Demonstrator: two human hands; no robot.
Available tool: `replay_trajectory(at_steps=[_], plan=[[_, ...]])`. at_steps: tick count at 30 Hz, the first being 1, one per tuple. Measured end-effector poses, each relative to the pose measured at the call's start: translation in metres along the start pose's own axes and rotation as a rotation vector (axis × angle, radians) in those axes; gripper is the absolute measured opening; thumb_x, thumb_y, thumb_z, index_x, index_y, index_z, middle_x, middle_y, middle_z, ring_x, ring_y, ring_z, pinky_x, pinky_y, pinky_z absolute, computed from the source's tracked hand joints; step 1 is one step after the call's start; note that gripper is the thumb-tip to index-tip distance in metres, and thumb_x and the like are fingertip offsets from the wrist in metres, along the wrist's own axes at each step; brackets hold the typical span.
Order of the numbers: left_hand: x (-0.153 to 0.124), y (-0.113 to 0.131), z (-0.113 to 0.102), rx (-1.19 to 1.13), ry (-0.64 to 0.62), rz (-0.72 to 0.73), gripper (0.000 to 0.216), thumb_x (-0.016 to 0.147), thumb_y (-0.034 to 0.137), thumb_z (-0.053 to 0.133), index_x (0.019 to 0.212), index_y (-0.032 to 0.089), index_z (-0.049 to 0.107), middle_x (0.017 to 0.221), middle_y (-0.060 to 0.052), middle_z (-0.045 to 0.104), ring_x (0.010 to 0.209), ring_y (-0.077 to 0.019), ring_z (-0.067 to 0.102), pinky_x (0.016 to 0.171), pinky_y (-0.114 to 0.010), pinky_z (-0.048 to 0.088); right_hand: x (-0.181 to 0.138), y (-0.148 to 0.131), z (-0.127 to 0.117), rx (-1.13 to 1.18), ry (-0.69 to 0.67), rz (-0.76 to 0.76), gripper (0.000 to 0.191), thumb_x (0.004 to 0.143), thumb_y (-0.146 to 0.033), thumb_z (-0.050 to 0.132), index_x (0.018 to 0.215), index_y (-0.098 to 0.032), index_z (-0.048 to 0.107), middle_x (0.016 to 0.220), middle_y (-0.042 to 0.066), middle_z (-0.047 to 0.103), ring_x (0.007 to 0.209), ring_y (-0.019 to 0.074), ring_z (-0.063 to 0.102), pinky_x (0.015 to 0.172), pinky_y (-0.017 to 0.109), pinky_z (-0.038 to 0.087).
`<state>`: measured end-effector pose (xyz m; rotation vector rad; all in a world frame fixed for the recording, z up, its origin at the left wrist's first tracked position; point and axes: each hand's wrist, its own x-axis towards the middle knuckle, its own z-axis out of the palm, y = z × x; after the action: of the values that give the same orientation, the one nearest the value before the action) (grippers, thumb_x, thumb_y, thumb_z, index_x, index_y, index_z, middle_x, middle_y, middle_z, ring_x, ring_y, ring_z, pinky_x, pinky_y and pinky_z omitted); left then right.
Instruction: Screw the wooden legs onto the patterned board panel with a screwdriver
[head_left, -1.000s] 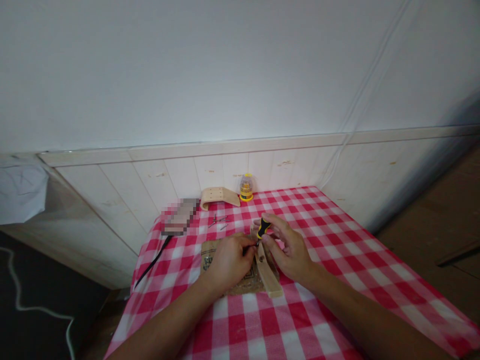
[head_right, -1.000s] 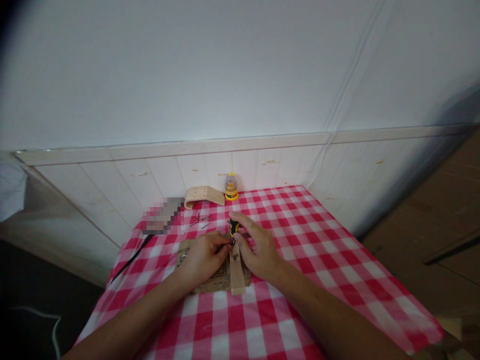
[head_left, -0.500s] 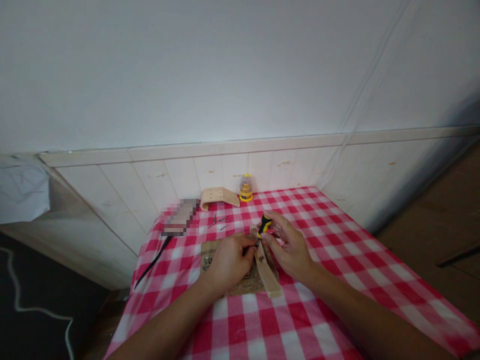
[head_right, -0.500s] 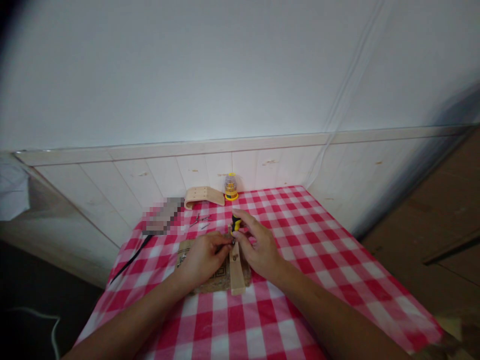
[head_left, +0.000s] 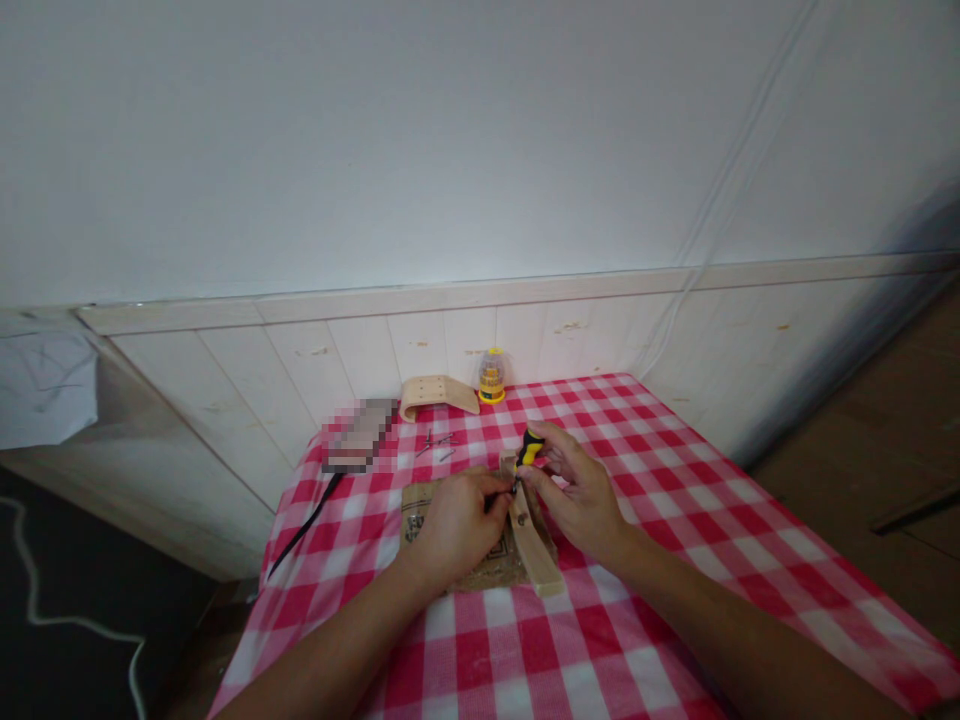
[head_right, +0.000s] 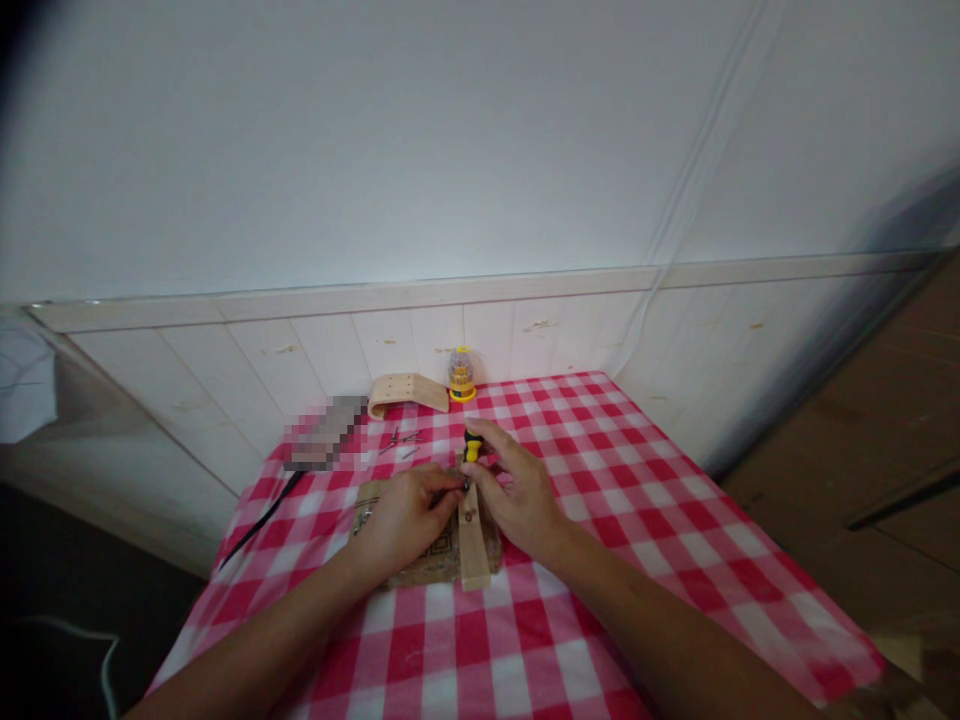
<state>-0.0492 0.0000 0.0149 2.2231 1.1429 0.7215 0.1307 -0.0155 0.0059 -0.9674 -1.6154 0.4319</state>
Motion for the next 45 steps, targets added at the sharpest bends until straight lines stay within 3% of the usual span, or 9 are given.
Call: replay_trajectory(at_steps=[13,18,22,30,45], plan=[[0.0002,-0.0006,0.0004,-0.003,0.0,-0.002,0.028,0.089,0.014,0.054,0.093,0.021,0.08,0.09,-0.004,0.077,0.083,-0.0199,0.07,0.077,-0.03,0.049,0.0004,-0.0014,0.0007,0.0,0.025,0.014,0.045,0.089,-0.027,0.07,0.133,-0.032,0.061,0.114,0.005,0.073,0.084,0.0164,0.071,0.07,0.027,0.061],[0.0012,-0.0002,0.0003,0.002,-0.002,-0.01,0.028,0.089,0.015,0.054,0.092,0.022,0.08,0.089,-0.004,0.077,0.084,-0.02,0.07,0.077,-0.03,0.05,0.0011,-0.0016,0.0012,0.002,0.038,0.018,0.045,0.088,-0.028,0.072,0.132,-0.032,0.062,0.115,0.005,0.073,0.084,0.0167,0.071,0.074,0.029,0.062],[0.0011,0.0007,0.0001,-0.028,0.001,0.0,0.028,0.089,0.013,0.053,0.091,0.023,0.08,0.091,-0.004,0.077,0.084,-0.0199,0.07,0.078,-0.03,0.051,0.0007,-0.003,0.001,0.016,0.03,0.029,0.046,0.089,-0.028,0.071,0.133,-0.033,0.061,0.115,0.004,0.073,0.082,0.016,0.072,0.066,0.025,0.062],[-0.0002,0.001,0.0008,-0.024,-0.001,-0.026,0.027,0.088,0.015,0.053,0.092,0.023,0.078,0.097,-0.004,0.079,0.09,-0.0218,0.072,0.082,-0.031,0.052,-0.0046,-0.0039,-0.0007,0.036,-0.069,-0.058,0.048,0.097,-0.022,0.057,0.144,-0.033,0.052,0.132,0.009,0.069,0.108,0.0228,0.074,0.089,0.037,0.063],[0.0002,0.0046,-0.0017,0.081,-0.043,-0.019,0.027,0.089,0.014,0.05,0.097,0.021,0.075,0.097,-0.005,0.076,0.092,-0.0232,0.07,0.083,-0.033,0.05,-0.0025,-0.0003,-0.0011,0.074,-0.037,-0.02,0.044,0.097,-0.027,0.06,0.14,-0.031,0.055,0.128,0.009,0.07,0.105,0.0203,0.073,0.086,0.033,0.063]])
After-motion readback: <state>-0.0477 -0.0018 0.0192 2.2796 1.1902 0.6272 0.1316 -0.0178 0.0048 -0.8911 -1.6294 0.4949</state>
